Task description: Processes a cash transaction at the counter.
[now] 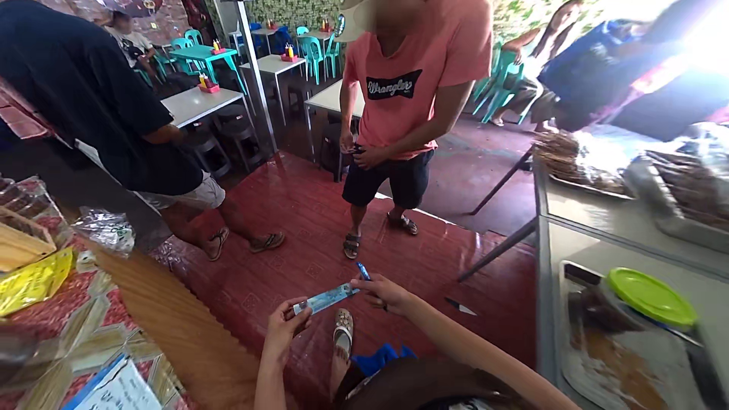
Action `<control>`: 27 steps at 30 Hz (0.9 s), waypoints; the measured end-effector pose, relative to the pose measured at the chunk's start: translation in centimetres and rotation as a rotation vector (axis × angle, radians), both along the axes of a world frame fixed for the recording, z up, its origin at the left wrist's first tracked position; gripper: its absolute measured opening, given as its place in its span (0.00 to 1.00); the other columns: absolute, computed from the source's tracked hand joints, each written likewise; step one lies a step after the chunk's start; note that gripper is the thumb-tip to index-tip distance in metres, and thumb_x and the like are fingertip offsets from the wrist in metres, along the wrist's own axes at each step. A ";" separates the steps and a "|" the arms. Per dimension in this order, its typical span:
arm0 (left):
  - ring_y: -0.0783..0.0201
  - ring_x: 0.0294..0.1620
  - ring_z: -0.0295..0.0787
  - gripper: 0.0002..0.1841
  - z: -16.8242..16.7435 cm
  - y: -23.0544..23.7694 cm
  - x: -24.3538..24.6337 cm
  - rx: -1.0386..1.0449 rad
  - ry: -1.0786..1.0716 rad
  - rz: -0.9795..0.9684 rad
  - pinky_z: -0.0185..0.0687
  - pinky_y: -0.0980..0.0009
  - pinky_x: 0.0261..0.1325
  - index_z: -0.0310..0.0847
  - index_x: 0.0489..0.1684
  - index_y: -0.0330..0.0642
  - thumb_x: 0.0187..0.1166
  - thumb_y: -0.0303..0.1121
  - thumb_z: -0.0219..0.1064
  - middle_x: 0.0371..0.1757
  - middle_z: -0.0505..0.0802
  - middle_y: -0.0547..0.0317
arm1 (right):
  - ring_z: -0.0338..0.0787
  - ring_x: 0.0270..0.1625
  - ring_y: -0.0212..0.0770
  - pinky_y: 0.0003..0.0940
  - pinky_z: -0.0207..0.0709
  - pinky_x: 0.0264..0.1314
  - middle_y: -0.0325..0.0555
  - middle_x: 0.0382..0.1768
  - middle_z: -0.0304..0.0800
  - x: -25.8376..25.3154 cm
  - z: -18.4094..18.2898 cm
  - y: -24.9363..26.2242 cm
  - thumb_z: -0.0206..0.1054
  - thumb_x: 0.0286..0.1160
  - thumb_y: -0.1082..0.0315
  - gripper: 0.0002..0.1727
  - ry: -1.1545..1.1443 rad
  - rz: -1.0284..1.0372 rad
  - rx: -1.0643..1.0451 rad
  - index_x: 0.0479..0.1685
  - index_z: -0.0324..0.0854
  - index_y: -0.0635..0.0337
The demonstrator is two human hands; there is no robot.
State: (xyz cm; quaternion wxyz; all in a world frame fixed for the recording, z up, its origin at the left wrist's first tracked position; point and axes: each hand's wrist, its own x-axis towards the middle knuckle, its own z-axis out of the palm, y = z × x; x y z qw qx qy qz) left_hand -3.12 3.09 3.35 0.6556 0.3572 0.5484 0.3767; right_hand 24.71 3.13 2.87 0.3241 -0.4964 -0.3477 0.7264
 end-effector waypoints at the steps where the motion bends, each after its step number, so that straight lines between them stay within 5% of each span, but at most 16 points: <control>1: 0.63 0.36 0.93 0.15 0.0 -0.1 0.2 0.007 0.008 -0.019 0.92 0.69 0.43 0.82 0.58 0.28 0.74 0.16 0.70 0.42 0.93 0.48 | 0.60 0.11 0.21 0.16 0.55 0.14 0.29 0.17 0.72 0.0 -0.2 -0.3 0.63 0.86 0.67 0.05 -0.029 -0.023 0.020 0.53 0.76 0.54; 4: 0.63 0.36 0.93 0.15 0.0 -0.5 0.6 0.029 0.020 -0.069 0.93 0.69 0.43 0.83 0.57 0.30 0.74 0.16 0.71 0.42 0.93 0.49 | 0.61 0.14 0.21 0.17 0.56 0.15 0.34 0.25 0.77 0.0 -0.3 -1.1 0.67 0.78 0.77 0.25 -0.081 -0.054 0.013 0.73 0.67 0.54; 6: 0.63 0.36 0.93 0.14 0.1 -0.7 0.7 0.041 0.027 -0.091 0.93 0.69 0.43 0.83 0.57 0.30 0.73 0.16 0.72 0.42 0.93 0.50 | 0.61 0.14 0.20 0.17 0.55 0.15 0.34 0.27 0.79 0.3 -0.6 -1.5 0.66 0.78 0.78 0.28 -0.066 -0.054 -0.017 0.77 0.69 0.54; 8: 0.63 0.36 0.94 0.14 -0.1 -1.0 0.9 0.052 0.033 -0.103 0.93 0.69 0.43 0.83 0.56 0.30 0.73 0.16 0.72 0.41 0.94 0.50 | 0.60 0.13 0.19 0.16 0.55 0.14 0.34 0.29 0.84 0.8 -0.9 -1.8 0.66 0.79 0.77 0.19 -0.071 -0.027 -0.050 0.68 0.78 0.57; 12: 0.65 0.36 0.94 0.15 -0.1 -1.2 1.2 0.084 0.061 -0.111 0.93 0.69 0.43 0.84 0.56 0.30 0.73 0.15 0.72 0.42 0.94 0.51 | 0.62 0.13 0.18 0.15 0.56 0.15 0.35 0.32 0.89 1.6 -1.1 -2.0 0.63 0.83 0.74 0.10 -0.084 0.023 -0.067 0.59 0.78 0.58; 16: 0.66 0.36 0.94 0.15 0.0 -1.3 1.0 0.092 0.094 -0.078 0.92 0.70 0.43 0.85 0.57 0.31 0.73 0.17 0.73 0.44 0.95 0.51 | 0.63 0.13 0.21 0.16 0.59 0.16 0.31 0.19 0.75 1.2 -1.1 -1.1 0.68 0.80 0.73 0.05 -0.164 -0.014 -0.063 0.48 0.80 0.60; 21: 0.67 0.33 0.93 0.13 0.2 -1.1 0.5 0.101 0.145 -0.017 0.91 0.72 0.39 0.86 0.55 0.32 0.74 0.20 0.74 0.40 0.95 0.52 | 0.63 0.11 0.20 0.16 0.56 0.14 0.33 0.21 0.83 0.5 -0.2 0.2 0.70 0.79 0.73 0.05 -0.244 0.014 0.005 0.47 0.80 0.62; 27: 0.67 0.32 0.93 0.12 0.2 -0.8 0.5 0.103 0.150 -0.016 0.91 0.72 0.39 0.87 0.55 0.32 0.75 0.22 0.73 0.39 0.95 0.52 | 0.62 0.12 0.21 0.17 0.56 0.14 0.33 0.20 0.80 0.3 0.7 1.1 0.70 0.78 0.75 0.05 -0.281 0.011 0.032 0.46 0.80 0.62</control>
